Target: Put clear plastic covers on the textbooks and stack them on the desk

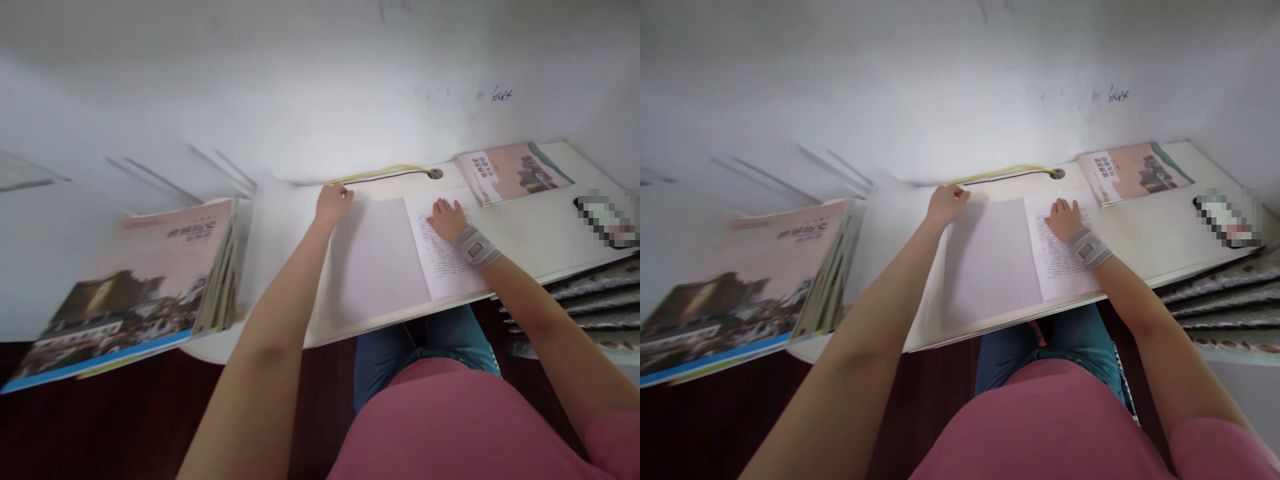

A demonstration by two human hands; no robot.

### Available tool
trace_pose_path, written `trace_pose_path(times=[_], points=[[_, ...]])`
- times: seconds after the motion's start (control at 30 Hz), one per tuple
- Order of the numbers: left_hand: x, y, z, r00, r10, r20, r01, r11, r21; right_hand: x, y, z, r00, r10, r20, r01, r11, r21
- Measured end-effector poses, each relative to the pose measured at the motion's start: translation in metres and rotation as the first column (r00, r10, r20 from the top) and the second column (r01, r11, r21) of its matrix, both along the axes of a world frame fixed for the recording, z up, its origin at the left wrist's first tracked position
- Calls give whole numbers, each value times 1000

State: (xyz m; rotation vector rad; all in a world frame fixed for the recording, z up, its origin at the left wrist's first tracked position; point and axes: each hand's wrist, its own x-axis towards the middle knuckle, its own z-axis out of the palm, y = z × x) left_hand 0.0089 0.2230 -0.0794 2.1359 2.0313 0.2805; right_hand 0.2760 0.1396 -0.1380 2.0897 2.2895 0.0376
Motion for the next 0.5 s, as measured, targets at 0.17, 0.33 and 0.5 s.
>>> trace_pose_path(times=[0.17, 0.33, 0.5], points=[[-19, -47, -5, 994, 7, 111, 0, 998, -61, 1, 1, 2, 1000, -4, 2, 4, 1000, -20], [-47, -122, -28, 998, -60, 29, 61, 997, -43, -3, -4, 6, 1000, 21, 14, -22, 1000, 14], [-70, -158, -56, 990, 9, -143, 6, 995, 102, -15, -40, 10, 978, 210, -4, -210, 977, 48]])
